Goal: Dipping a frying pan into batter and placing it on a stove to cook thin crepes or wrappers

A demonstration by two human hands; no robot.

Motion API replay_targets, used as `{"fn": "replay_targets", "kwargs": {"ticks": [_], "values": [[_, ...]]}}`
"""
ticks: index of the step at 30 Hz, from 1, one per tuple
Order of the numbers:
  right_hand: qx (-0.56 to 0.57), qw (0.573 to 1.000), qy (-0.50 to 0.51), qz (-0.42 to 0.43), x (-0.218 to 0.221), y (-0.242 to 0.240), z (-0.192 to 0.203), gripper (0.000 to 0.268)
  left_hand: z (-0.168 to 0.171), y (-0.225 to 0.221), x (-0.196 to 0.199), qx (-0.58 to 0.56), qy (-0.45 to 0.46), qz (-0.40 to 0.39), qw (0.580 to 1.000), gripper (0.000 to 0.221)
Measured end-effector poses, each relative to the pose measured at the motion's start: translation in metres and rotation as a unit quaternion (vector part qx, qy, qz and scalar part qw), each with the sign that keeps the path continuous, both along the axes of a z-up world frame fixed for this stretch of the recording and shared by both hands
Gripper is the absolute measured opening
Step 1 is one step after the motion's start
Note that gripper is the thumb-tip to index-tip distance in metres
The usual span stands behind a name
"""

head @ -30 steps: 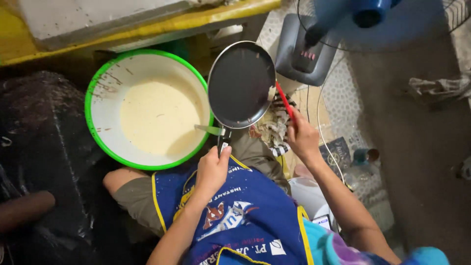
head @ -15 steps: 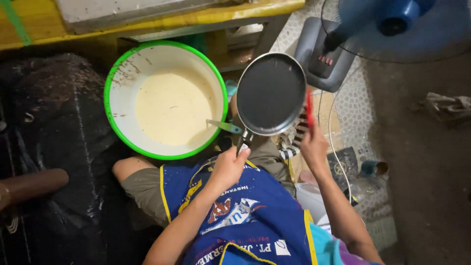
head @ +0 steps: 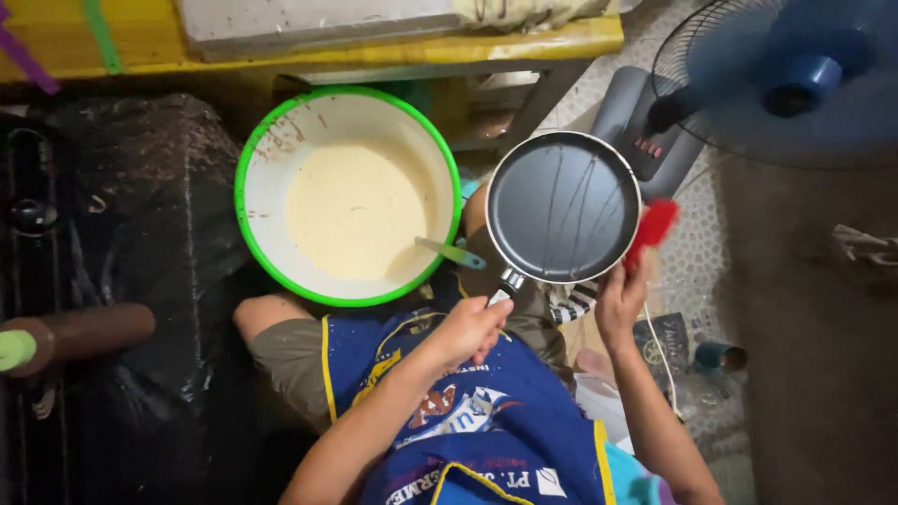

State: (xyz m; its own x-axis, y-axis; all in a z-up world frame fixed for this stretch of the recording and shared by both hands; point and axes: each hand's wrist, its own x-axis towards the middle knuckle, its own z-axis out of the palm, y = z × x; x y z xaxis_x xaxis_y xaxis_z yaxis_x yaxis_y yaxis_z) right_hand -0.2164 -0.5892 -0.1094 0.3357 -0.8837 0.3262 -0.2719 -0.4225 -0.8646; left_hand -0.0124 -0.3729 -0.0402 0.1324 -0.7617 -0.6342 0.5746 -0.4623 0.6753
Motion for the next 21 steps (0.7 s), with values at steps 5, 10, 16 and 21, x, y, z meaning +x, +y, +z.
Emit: {"fn": "replay_targets", "kwargs": {"ticks": [5,10,16,21], "values": [[0.019,0.994,0.102,0.044,-0.027,-0.04,-0.009,0.041,0.009,0.01,-0.003,-0.008,0.051,-0.012,0.999,0.038],[0.051,0.993,-0.088,-0.065,-0.057,-0.064,-0.07,0.022,0.004,0.01,0.002,-0.03,0.066,-0.012,0.997,0.038],[0.037,0.982,0.165,0.087,0.08,-0.068,-0.005,0.02,0.061,0.077,0.05,-0.096,0.073,0.068,0.99,0.039],[-0.038,0.923,0.321,0.209,0.304,-0.037,0.056,0.038,0.082,0.168,0.086,0.093,-0.082,0.215,0.969,0.031]]}}
